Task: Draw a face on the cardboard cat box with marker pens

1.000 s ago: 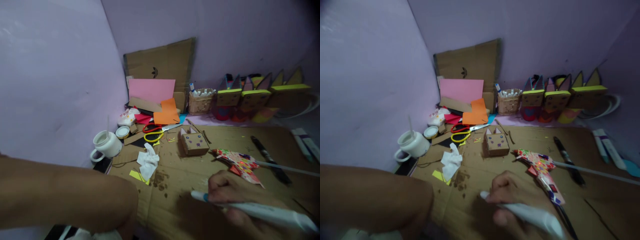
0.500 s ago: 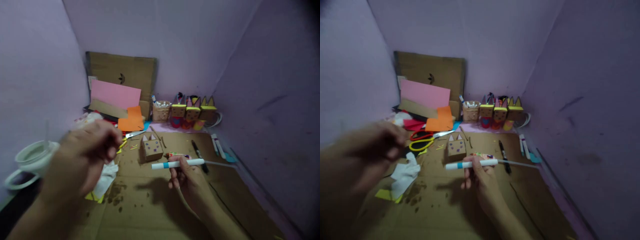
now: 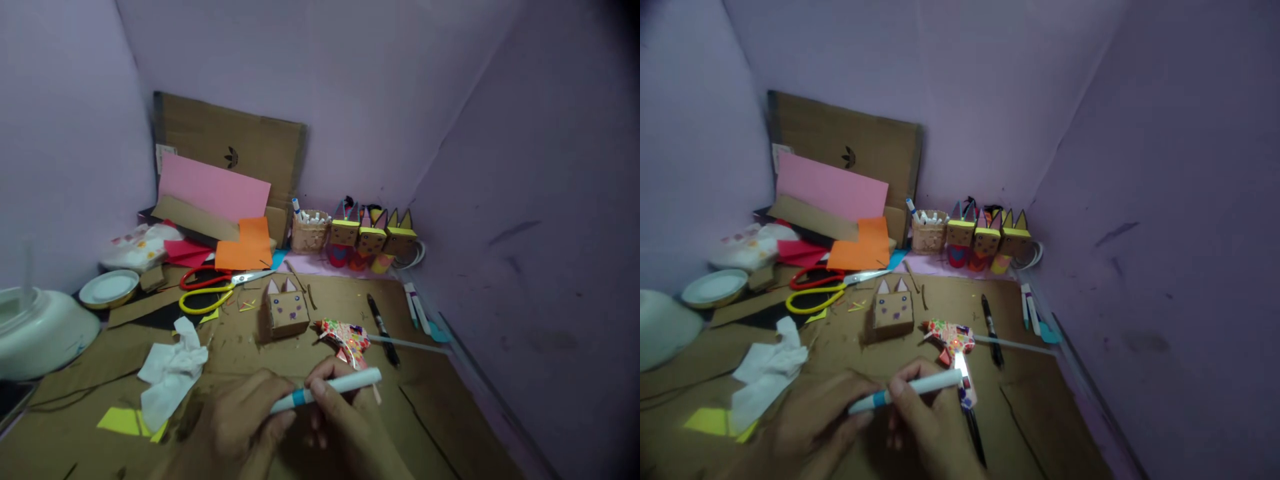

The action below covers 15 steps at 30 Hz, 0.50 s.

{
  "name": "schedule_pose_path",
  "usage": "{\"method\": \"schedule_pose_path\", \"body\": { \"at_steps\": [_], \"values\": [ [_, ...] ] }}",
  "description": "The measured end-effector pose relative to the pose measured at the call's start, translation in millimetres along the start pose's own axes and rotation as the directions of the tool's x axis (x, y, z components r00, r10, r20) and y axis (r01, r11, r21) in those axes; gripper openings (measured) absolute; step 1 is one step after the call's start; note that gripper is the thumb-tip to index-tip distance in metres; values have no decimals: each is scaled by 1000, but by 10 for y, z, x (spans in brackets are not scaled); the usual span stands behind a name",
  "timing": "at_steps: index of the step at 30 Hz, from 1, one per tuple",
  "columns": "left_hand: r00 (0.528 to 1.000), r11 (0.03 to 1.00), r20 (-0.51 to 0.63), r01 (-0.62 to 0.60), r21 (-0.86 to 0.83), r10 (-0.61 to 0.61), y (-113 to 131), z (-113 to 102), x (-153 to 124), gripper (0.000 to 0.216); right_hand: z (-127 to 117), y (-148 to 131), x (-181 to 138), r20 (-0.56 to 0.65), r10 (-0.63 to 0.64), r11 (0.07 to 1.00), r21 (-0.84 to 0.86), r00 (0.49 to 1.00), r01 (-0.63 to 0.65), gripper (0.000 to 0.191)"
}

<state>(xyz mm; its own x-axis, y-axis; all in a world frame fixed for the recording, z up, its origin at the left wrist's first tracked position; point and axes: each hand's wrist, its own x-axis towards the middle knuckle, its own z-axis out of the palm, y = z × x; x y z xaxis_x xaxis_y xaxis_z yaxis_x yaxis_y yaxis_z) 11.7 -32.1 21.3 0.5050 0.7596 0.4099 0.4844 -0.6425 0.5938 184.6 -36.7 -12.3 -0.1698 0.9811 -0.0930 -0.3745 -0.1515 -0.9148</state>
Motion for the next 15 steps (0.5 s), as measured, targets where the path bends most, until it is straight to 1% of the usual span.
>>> {"method": "schedule_pose_path", "body": {
  "at_steps": [2,5,8,11,15],
  "values": [
    [1000,1000,-10,17,-18,-17,-3,15,21,17,-1,45,16,4,19,1000,8,1000,-19,37],
    [999,998,-40,31,-51,-33,-38,46,44,15,-16,76,45,-22,38,999,14,999,-37,38],
    [999,999,-27,25,-21,-26,-91,71,34,16,-26,65,61,-45,40,999,15,998,-40,41],
    [1000,1000,-9,-2,7,2,-140,92,5,18,-22,17,51,-39,51,999,-16,998,-51,42],
    [1000,1000,19,-19,-1,19,-168,117,-13,17,-3,-58,29,-44,82,995,-56,996,-85,43]
  ]
}}
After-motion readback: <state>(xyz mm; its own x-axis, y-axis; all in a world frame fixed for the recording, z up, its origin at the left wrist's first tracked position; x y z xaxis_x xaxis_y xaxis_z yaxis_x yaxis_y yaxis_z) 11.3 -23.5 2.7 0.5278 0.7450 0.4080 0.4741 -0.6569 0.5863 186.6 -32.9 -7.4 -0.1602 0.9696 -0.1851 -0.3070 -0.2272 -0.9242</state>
